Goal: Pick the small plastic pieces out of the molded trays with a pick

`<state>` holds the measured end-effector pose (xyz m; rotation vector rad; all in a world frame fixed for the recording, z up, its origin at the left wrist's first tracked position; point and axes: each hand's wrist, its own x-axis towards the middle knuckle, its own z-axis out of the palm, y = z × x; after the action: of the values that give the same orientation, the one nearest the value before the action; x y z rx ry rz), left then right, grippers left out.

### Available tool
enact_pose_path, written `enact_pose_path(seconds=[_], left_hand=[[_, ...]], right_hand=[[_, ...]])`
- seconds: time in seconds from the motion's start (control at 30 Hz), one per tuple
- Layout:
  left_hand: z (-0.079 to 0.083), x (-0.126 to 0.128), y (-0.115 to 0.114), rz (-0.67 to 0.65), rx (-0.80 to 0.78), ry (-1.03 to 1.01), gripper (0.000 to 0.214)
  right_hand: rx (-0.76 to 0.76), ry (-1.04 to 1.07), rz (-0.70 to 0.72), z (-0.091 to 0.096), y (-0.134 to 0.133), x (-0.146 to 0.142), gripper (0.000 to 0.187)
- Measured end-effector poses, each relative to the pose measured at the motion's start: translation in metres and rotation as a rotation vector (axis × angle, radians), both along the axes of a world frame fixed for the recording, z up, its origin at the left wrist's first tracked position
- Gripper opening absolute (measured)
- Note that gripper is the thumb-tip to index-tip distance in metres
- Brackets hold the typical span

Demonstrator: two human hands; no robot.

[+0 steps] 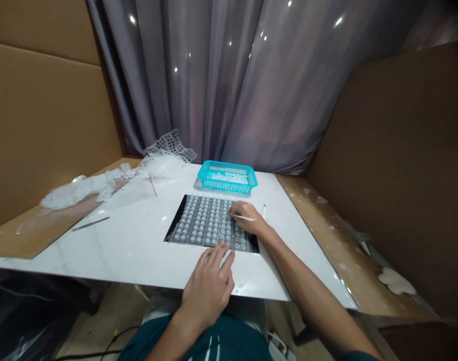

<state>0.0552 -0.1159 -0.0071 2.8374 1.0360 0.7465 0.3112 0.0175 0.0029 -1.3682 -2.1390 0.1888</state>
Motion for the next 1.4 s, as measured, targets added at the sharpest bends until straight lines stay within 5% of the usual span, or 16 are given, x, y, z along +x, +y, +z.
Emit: enact_pose_path(seconds=[0.33, 0.5, 0.73, 0.97, 1.4], left_hand=[[0.001, 0.001, 0.001, -0.001, 0.0, 0.022, 0.051], [0.0, 0.001, 0.0, -0.004, -0.003, 0.023, 0.05], [0.0, 0.001, 0.001, -0.011, -0.009, 0.009, 0.051], [0.001, 0.0, 0.001, -0.01, -0.017, 0.011, 0.049], [-0.001, -0.001, 0.002, -0.014, -0.031, 0.001, 0.048]], right_hand=[[-0.118, 0.551, -0.116, -0.012, 0.015, 0.001, 0.008], [-0.101, 0.661, -0.169, -0.014, 0.018, 0.008, 0.013], [-0.116, 0.508, 0.063, -0.014, 0.013, -0.004, 0.014], [-0.01, 0.318, 0.054, -0.009, 0.009, -0.01, 0.014], [-0.037, 0.189, -0.012, 0.001, 0.001, -0.012, 0.012]])
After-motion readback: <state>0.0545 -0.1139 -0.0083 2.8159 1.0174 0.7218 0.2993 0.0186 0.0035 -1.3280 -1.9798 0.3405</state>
